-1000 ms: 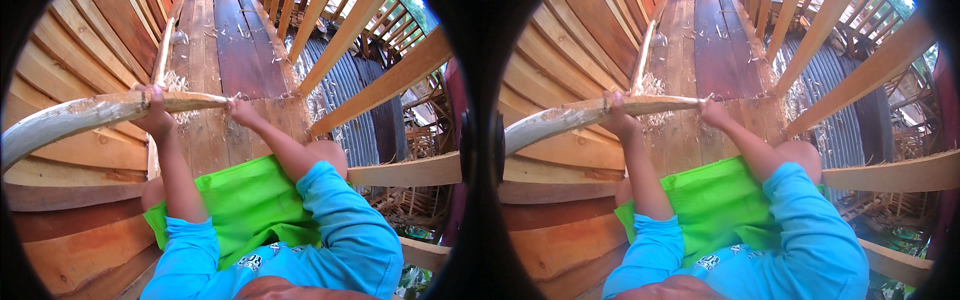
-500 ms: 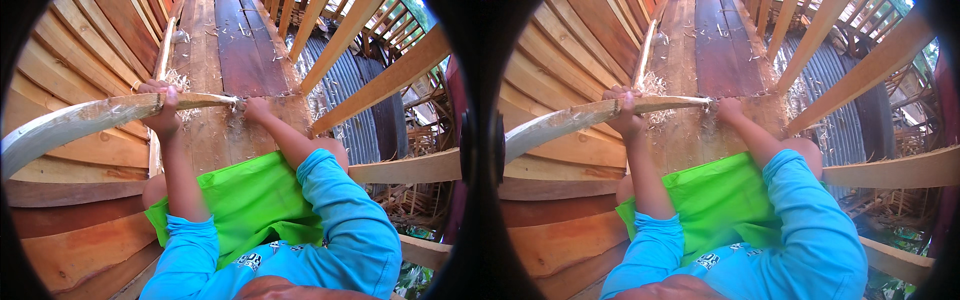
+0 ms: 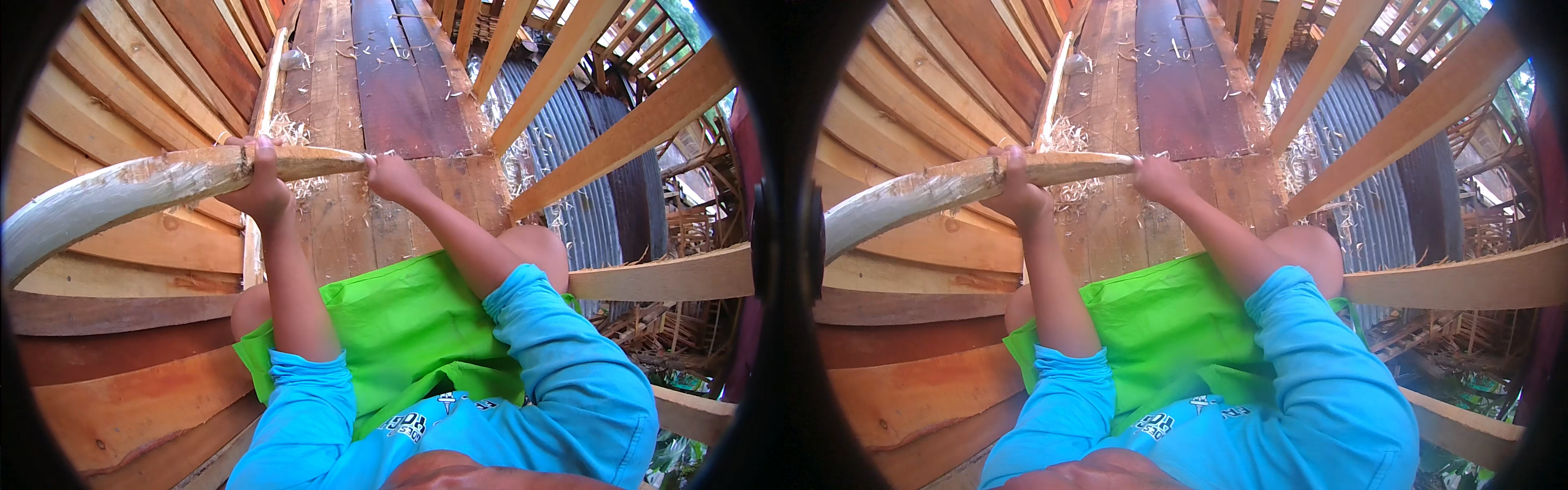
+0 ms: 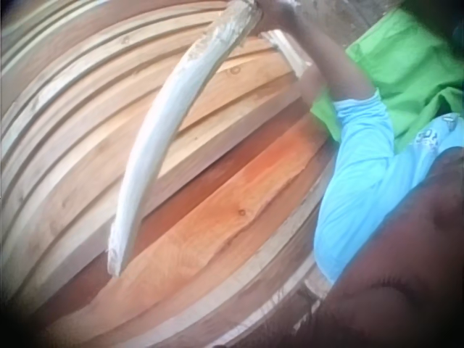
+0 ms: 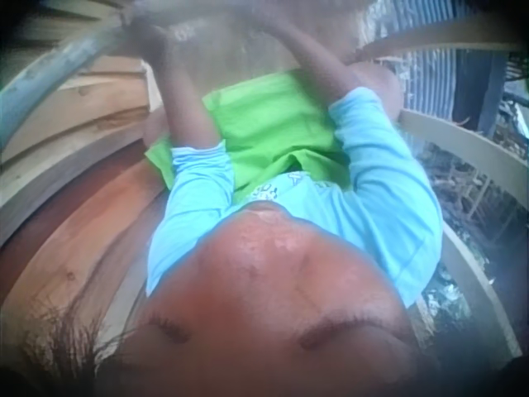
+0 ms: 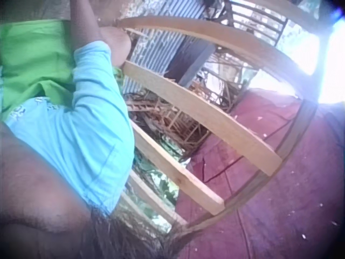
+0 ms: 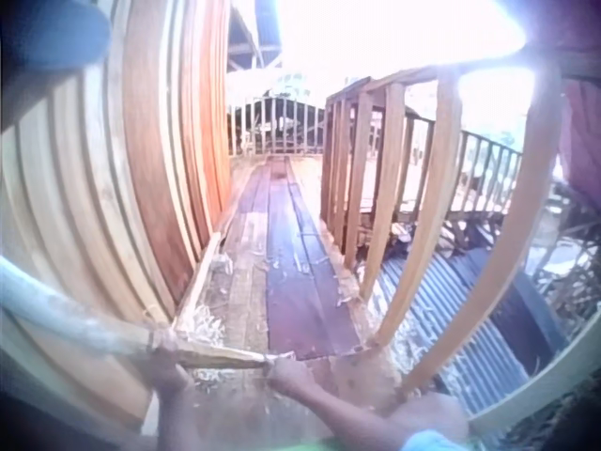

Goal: The person carves a curved wooden piece using a knife, holding the wood with the left hand and shaving off thin layers with the right hand. Wood shavings accumulate on the floor as the person continues to shape the wood.

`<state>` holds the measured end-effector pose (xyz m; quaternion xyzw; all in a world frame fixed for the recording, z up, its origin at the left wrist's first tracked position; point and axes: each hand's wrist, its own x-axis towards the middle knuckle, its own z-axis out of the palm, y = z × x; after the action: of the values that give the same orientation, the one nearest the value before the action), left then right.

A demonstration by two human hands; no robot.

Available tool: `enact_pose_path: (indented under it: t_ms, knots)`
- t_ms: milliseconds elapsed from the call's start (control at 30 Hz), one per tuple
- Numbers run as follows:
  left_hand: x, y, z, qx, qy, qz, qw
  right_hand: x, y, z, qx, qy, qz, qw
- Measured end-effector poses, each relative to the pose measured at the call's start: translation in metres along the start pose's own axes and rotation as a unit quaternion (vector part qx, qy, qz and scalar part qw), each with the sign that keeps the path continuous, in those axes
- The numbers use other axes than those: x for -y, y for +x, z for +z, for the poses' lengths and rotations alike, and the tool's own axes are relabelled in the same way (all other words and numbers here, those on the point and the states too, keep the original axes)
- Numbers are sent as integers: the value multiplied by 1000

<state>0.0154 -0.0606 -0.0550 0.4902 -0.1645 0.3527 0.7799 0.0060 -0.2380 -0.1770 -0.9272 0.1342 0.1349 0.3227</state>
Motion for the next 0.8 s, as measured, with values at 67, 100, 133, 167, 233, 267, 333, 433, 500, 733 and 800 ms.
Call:
enact_pose_path:
  t_ms: [67, 100, 133, 167, 233, 267, 333, 433, 500, 733, 800]
  knots:
    - [3, 2, -8, -4, -4, 3, 1000, -15, -5, 9, -11, -11, 9, 1000]
    - [6, 2, -11, 21, -7, -32, 999, -30, -6, 7, -25, -18, 20, 999]
    - [6, -1, -4, 18, -25, -25, 999, -46, 4, 12, -32, -42, -8, 999]
    - [5, 0, 4, 18, -43, -12, 999, -62, 26, 20, -44, -64, -42, 996]
    - [8, 2, -1, -14, -39, -9, 999, -21, 8, 2, -33, 0, 10, 999]
    - [9, 5, -9, -31, -18, -18, 999, -26, 26, 19, -13, -10, -11, 1000]
    - [9, 6, -1, -52, -8, -59, 997, -61, 36, 23, 3, -30, -20, 999]
    - [13, 6, -15, -50, -8, -42, 998, -42, 19, 22, -51, -14, 11, 999]
    - [11, 2, -7, -92, -20, -24, 995, -24, 8, 8, -53, 13, -80, 995]
    - [16, 7, -19, -83, -38, -41, 995, -13, 5, 10, -66, -6, -69, 995]
    - [21, 5, -19, -76, -10, -28, 997, -43, 21, 22, -56, 16, -90, 994]
